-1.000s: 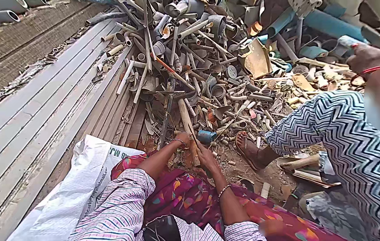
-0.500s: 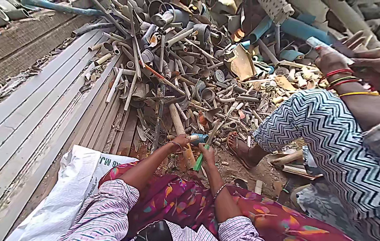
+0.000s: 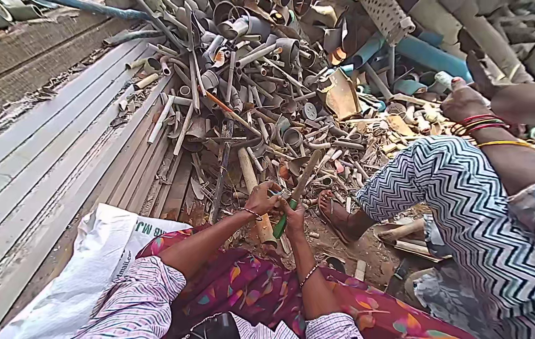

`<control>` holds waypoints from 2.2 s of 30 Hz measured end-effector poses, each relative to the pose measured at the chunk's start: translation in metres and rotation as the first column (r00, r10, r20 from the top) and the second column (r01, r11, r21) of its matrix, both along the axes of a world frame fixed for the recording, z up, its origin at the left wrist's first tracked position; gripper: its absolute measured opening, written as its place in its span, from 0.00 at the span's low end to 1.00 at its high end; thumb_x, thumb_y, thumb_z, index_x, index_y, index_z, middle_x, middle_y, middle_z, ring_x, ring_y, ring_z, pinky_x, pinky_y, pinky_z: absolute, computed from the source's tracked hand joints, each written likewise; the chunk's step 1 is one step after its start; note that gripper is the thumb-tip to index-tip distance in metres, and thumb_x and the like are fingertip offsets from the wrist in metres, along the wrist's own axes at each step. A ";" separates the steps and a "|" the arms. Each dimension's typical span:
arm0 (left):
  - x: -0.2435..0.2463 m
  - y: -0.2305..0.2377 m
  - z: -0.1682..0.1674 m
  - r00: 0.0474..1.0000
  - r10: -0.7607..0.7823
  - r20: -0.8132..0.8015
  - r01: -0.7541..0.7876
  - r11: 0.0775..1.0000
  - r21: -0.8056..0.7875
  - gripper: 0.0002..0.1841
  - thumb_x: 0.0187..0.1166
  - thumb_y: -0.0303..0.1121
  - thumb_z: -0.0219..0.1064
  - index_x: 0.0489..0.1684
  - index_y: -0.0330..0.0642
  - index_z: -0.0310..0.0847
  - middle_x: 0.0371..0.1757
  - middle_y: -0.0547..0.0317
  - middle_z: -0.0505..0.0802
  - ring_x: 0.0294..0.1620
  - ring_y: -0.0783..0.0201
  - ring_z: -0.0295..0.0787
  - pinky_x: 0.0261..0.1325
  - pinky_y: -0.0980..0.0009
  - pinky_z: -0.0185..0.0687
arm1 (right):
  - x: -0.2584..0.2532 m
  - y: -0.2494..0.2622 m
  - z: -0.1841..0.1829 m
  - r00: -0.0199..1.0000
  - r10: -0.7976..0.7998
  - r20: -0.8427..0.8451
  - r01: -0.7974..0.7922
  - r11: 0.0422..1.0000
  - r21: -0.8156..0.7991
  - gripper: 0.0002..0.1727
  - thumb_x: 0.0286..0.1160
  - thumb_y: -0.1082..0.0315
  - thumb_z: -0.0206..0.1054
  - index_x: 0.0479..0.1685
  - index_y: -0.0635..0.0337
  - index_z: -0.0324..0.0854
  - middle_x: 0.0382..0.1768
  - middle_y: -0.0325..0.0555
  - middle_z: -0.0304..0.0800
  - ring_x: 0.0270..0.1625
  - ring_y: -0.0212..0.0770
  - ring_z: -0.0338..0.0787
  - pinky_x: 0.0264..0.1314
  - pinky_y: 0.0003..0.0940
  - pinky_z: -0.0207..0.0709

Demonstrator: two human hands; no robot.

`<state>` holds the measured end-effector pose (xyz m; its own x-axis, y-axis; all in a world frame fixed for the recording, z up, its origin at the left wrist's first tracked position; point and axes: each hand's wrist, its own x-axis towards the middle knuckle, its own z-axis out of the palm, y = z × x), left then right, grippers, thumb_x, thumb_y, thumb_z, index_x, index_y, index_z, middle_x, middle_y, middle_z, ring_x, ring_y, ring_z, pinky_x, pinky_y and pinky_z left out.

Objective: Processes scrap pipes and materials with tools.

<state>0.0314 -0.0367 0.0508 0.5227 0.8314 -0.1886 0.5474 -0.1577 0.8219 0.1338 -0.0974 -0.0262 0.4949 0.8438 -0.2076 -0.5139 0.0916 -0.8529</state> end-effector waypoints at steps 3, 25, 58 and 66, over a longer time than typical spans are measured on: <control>-0.002 -0.002 0.002 0.999 0.040 0.032 -0.040 0.999 -0.002 0.13 0.82 0.28 0.68 0.60 0.30 0.84 0.56 0.43 0.92 0.50 0.60 0.91 0.61 0.64 0.84 | -0.001 0.001 -0.001 0.997 -0.027 0.076 0.024 0.999 0.037 0.18 0.72 0.85 0.66 0.60 0.73 0.72 0.24 0.37 0.82 0.16 0.22 0.75 0.19 0.18 0.74; -0.005 0.004 0.007 0.983 0.180 0.033 -0.178 0.983 -0.052 0.15 0.90 0.35 0.61 0.44 0.29 0.86 0.40 0.45 0.91 0.40 0.57 0.86 0.55 0.56 0.80 | 0.003 -0.001 0.012 0.990 0.121 -0.068 -0.117 0.991 0.065 0.04 0.87 0.78 0.51 0.47 0.64 0.71 0.16 0.34 0.78 0.11 0.24 0.74 0.15 0.19 0.75; -0.020 0.017 -0.006 0.958 -0.287 0.008 0.194 0.666 0.720 0.08 0.73 0.21 0.72 0.47 0.30 0.90 0.53 0.38 0.93 0.55 0.42 0.93 0.58 0.49 0.88 | 0.011 0.000 0.021 0.968 -0.024 0.248 -0.009 0.991 0.132 0.13 0.69 0.82 0.67 0.53 0.68 0.78 0.22 0.33 0.83 0.16 0.23 0.78 0.21 0.18 0.77; -0.020 0.016 -0.010 0.955 -0.293 -0.048 0.220 0.589 0.778 0.04 0.74 0.19 0.69 0.37 0.30 0.90 0.45 0.40 0.95 0.49 0.43 0.95 0.54 0.50 0.89 | 0.010 0.001 0.019 0.926 -0.032 0.376 -0.003 0.996 0.091 0.16 0.68 0.79 0.71 0.54 0.71 0.79 0.24 0.34 0.83 0.17 0.21 0.76 0.23 0.17 0.76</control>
